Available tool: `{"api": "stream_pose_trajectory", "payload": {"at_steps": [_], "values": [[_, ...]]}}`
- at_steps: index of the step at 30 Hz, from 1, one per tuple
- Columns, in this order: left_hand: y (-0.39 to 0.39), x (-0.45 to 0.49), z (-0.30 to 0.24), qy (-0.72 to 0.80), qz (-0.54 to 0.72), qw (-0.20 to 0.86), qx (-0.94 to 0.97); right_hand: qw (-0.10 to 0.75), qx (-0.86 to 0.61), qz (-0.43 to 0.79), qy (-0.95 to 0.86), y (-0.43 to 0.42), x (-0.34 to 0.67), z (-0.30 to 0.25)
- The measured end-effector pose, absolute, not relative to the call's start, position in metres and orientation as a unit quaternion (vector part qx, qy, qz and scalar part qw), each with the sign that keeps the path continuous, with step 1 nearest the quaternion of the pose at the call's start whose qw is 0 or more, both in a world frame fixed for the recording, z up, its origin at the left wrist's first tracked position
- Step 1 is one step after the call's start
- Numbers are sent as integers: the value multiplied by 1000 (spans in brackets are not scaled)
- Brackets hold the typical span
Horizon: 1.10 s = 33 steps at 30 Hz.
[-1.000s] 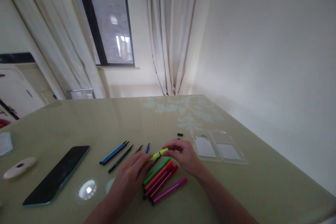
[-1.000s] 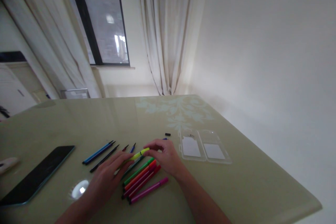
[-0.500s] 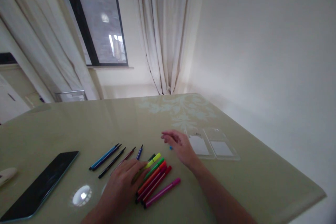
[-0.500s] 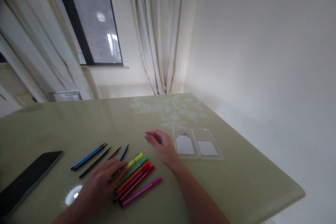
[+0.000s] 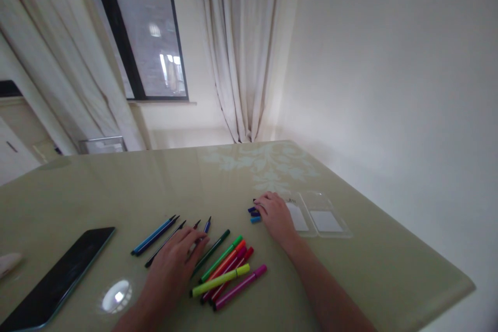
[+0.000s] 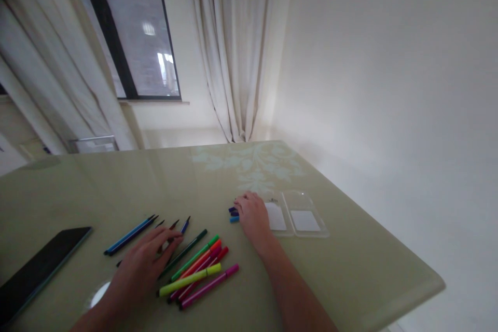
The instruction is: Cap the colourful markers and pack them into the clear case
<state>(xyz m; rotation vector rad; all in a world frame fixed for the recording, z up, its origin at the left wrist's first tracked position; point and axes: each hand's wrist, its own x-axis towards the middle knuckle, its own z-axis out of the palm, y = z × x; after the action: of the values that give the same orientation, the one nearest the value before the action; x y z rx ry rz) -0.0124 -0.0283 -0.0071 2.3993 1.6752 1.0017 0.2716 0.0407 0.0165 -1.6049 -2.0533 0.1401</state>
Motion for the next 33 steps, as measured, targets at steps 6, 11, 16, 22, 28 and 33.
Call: {"api": "stream_pose_trajectory", "payload": {"at_steps": [6, 11, 16, 22, 28, 33], "values": [[-50, 11, 3, 390, 255, 45, 883, 221, -590, 28, -776, 45, 267, 6], [-52, 18, -2, 440, 255, 108, 854, 192, -598, 22, -778, 46, 263, 2], [-38, 3, -3, 570, 262, 120, 770, 184, -607, 18, -773, 47, 261, 3], [-28, -14, 1, 647, 192, 107, 731, 170, -624, 35, -762, 52, 261, 4], [-27, -17, -3, 628, 189, 95, 749, 235, -620, 37, -748, 50, 258, 7], [-25, -16, -2, 605, 279, 105, 738, 365, -513, 183, -756, 36, 248, 17]]}}
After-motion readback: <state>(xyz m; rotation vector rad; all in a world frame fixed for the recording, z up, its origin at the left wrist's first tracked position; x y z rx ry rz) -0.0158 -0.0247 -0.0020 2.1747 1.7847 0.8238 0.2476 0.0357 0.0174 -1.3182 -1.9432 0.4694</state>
